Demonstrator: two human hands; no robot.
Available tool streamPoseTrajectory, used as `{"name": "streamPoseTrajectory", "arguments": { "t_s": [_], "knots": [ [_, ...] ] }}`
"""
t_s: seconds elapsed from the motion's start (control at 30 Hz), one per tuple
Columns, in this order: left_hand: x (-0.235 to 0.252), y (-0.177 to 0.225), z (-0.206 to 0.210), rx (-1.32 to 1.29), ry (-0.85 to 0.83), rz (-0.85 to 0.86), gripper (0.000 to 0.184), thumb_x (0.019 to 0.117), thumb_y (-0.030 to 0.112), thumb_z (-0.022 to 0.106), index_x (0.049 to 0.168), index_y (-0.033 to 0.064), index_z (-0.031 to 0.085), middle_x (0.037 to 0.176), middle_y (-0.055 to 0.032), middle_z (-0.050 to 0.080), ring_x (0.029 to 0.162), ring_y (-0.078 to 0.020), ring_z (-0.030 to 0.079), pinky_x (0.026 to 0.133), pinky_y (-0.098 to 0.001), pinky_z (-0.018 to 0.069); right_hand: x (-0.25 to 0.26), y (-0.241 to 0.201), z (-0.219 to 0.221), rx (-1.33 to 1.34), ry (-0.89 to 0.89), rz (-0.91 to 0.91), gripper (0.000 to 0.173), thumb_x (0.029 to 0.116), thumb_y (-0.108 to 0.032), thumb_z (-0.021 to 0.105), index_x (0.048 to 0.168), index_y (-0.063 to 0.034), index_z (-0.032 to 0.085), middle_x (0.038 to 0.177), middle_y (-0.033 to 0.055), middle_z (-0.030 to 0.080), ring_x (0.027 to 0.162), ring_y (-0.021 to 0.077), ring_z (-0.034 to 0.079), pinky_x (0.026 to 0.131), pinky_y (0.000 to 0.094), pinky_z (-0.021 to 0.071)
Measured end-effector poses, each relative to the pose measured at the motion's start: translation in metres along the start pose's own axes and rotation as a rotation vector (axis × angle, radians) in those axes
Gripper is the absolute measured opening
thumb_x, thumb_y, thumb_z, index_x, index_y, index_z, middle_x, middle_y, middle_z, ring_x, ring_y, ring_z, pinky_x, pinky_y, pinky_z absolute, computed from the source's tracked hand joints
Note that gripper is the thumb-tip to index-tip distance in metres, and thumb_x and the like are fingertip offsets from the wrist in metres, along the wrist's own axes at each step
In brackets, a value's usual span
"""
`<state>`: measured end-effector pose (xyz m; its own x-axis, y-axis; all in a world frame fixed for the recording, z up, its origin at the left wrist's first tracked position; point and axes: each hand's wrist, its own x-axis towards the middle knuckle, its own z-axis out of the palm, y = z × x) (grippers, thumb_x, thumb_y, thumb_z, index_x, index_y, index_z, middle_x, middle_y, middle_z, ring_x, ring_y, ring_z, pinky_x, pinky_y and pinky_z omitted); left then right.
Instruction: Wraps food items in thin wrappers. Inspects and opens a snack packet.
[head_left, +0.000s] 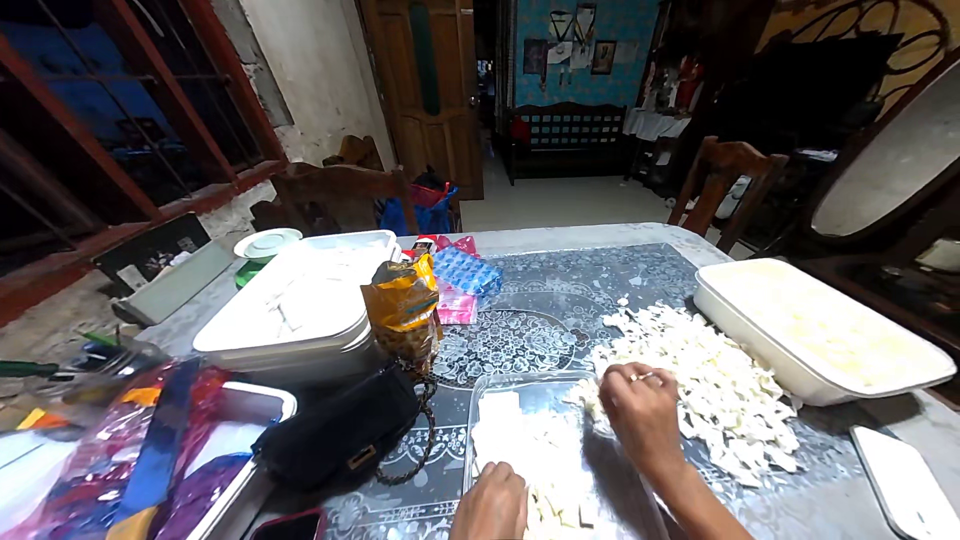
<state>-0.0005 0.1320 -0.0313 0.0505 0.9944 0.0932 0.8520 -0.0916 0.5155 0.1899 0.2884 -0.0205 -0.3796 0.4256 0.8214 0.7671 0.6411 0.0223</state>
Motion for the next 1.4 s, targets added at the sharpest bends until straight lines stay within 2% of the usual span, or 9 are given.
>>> {"name": "streamPoseTrajectory", "arguments": {
  "t_s": [0.13,0.23,0.37,0.6,0.8,0.93,1.1,1.3,1.4],
  "knots": [
    [0.001,-0.003,0.003,-0.01,0.07,0.041,0.022,0.0986,0.008,0.059,0.094,-0.0072,0.075,0.095,-0.0228,0.073,0.095,-0.0404,0.071,0.083,-0.0505,0.058,-0.001,0.007,-0.003,0.159,-0.29,0.138,0.004,0.0812,0.0,0.076,0.085,-0.0016,0.076,0.092,0.0209,0.074,0.097,0.0462,0.07,0.086,0.0678,0.0487],
    [0.002,-0.006,0.0,-0.069,0.092,0.042,0.02,0.0968,0.008,0.063,0.093,-0.0066,0.075,0.094,-0.0215,0.074,0.094,-0.039,0.072,0.085,-0.0517,0.0576,-0.005,-0.013,-0.005,0.415,-0.65,0.163,0.012,0.0866,-0.01,0.075,0.095,-0.003,0.08,0.098,0.0203,0.075,0.102,0.0433,0.068,0.096,0.0643,0.045],
    [0.005,-0.009,-0.007,-0.166,0.033,-0.047,0.018,0.0951,0.009,0.065,0.095,-0.0048,0.076,0.091,-0.0202,0.073,0.089,-0.0361,0.072,0.085,-0.0526,0.0566,-0.012,-0.031,-0.001,0.415,-0.824,0.109,0.018,0.091,-0.02,0.074,0.098,-0.0057,0.081,0.099,0.0171,0.076,0.103,0.0377,0.068,0.097,0.0574,0.0451],
    [0.007,-0.009,-0.007,-0.148,0.013,-0.063,0.02,0.0974,0.008,0.062,0.098,-0.0051,0.076,0.097,-0.0216,0.073,0.097,-0.0378,0.071,0.09,-0.0518,0.0549,-0.018,-0.031,0.006,0.413,-0.747,0.127,0.02,0.0956,-0.015,0.064,0.099,-0.0025,0.079,0.097,0.0185,0.075,0.101,0.0386,0.069,0.093,0.0552,0.0486],
    [0.011,-0.017,-0.014,-0.382,-0.017,-0.193,0.018,0.0937,0.014,0.07,0.096,-0.0034,0.074,0.087,-0.0165,0.073,0.082,-0.029,0.071,0.081,-0.0493,0.0567,-0.016,-0.027,0.007,0.788,-0.353,0.245,0.02,0.093,-0.017,0.063,0.095,-0.0031,0.077,0.106,0.0137,0.074,0.108,0.0302,0.067,0.095,0.0476,0.0518],
    [0.015,-0.017,-0.016,-0.731,0.086,-0.259,0.018,0.102,0.014,0.057,0.109,-0.0021,0.062,0.075,-0.0047,0.066,0.067,-0.0122,0.064,0.069,-0.0332,0.055,-0.008,-0.039,-0.014,1.188,-0.508,0.398,0.016,0.0904,-0.016,0.069,0.09,-0.001,0.076,0.112,0.0082,0.07,0.115,0.0103,0.061,0.101,0.0287,0.0488],
    [0.013,-0.006,-0.009,-0.968,0.167,-0.258,0.017,0.101,0.007,0.056,0.114,-0.0022,0.05,0.074,-0.0021,0.066,0.067,-0.0088,0.066,0.069,-0.029,0.0569,-0.016,-0.056,-0.018,1.061,-0.655,0.295,0.017,0.0902,-0.015,0.072,0.09,0.0015,0.076,0.119,0.0191,0.07,0.119,0.0283,0.062,0.101,0.0417,0.0484],
    [0.011,-0.004,-0.012,-0.989,0.183,-0.226,0.021,0.0918,0.0,0.068,0.113,-0.0022,0.069,0.09,-0.004,0.075,0.075,-0.0074,0.071,0.074,-0.0263,0.0607,-0.009,-0.054,-0.02,1.351,-0.603,0.66,0.01,0.0968,-0.009,0.061,0.102,-0.0009,0.065,0.089,-0.0011,0.07,0.076,0.0038,0.067,0.07,0.0232,0.0575],
    [0.012,-0.008,-0.009,-0.986,0.157,-0.21,0.012,0.0872,-0.005,0.068,0.098,0.0002,0.071,0.092,-0.0019,0.072,0.072,-0.0052,0.068,0.07,-0.0239,0.0598,-0.015,-0.056,-0.017,1.258,-0.611,0.491,0.016,0.0974,-0.01,0.062,0.106,0.0024,0.065,0.092,0.0045,0.071,0.081,0.0076,0.068,0.075,0.0255,0.0567]
  ]
}}
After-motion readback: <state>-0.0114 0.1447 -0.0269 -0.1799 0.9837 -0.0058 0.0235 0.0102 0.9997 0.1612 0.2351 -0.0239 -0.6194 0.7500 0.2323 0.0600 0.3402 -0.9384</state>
